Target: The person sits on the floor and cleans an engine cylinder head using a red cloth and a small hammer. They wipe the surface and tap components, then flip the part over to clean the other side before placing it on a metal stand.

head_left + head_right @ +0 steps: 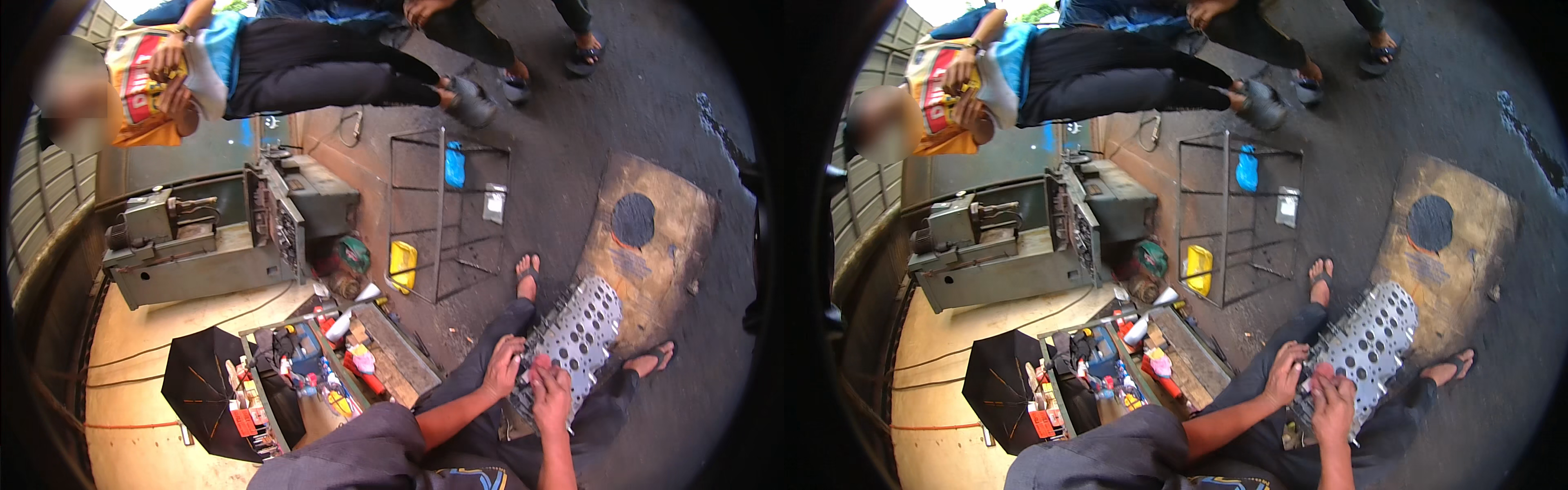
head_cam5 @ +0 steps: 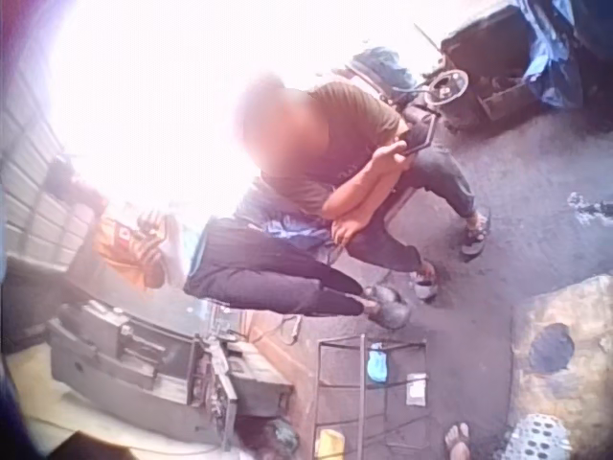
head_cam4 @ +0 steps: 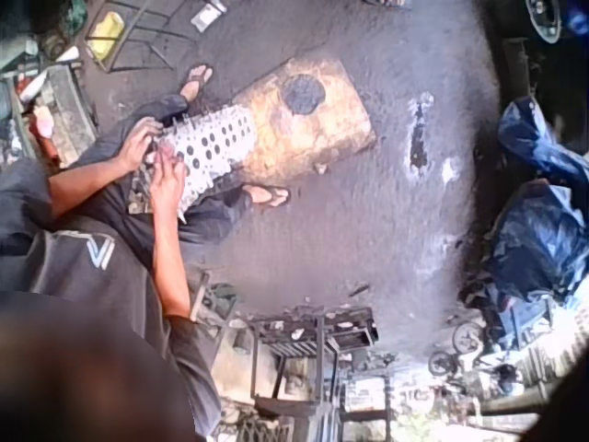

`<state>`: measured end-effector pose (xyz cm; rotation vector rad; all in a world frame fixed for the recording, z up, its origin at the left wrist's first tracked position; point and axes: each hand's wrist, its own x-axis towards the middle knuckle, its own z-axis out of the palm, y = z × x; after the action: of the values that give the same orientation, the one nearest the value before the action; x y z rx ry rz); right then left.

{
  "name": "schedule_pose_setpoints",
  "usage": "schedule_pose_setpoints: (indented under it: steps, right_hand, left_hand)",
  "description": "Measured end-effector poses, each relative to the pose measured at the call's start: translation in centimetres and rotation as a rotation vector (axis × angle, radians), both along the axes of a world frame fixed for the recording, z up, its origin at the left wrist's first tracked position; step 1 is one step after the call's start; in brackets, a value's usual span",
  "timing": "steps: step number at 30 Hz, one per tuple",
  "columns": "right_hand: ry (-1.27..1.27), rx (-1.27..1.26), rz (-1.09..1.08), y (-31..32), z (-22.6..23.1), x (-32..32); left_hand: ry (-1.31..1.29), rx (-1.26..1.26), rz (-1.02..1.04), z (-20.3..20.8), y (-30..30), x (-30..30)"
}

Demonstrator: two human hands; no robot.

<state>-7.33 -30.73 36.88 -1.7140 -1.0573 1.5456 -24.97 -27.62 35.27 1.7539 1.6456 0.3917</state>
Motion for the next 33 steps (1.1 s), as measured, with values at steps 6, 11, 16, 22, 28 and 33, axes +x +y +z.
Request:
schedule_pose_setpoints:
  steps: [6,11,16,22,28,33]
  right_hand:
    - [-0.082,-0.193,0.231,-1.7,-0.8,4.9]
    - [-0.159,-0.074,0.093,-1.5,-1.7,2.9]
    - [-0.356,-0.083,0.348,3.4,-8.5,0.8]
    - [-0.482,-0.365,0.137,-2.5,-7.9,11.7]
    - [-0.259,-0.507,-0.151,-6.5,-0.8,8.4]
    - [-0.407,-0.553,-0.149,-5.4,-0.3,8.6]
  left_hand:
    - [0.087,-0.047,-0.019,-0.7,-0.2,-0.1]
    - [0.045,-0.099,0.019,-0.9,-0.7,-0.1]
    - [0.034,-0.107,-0.016,-1.3,-0.6,-0.5]
    - [0.063,-0.088,-0.069,-1.3,0.1,0.4]
    - [0.004,-0.116,-0.03,-1.1,2.3,2.1]
    - [-0.012,-0.156,-0.007,-0.5,3.3,3.3]
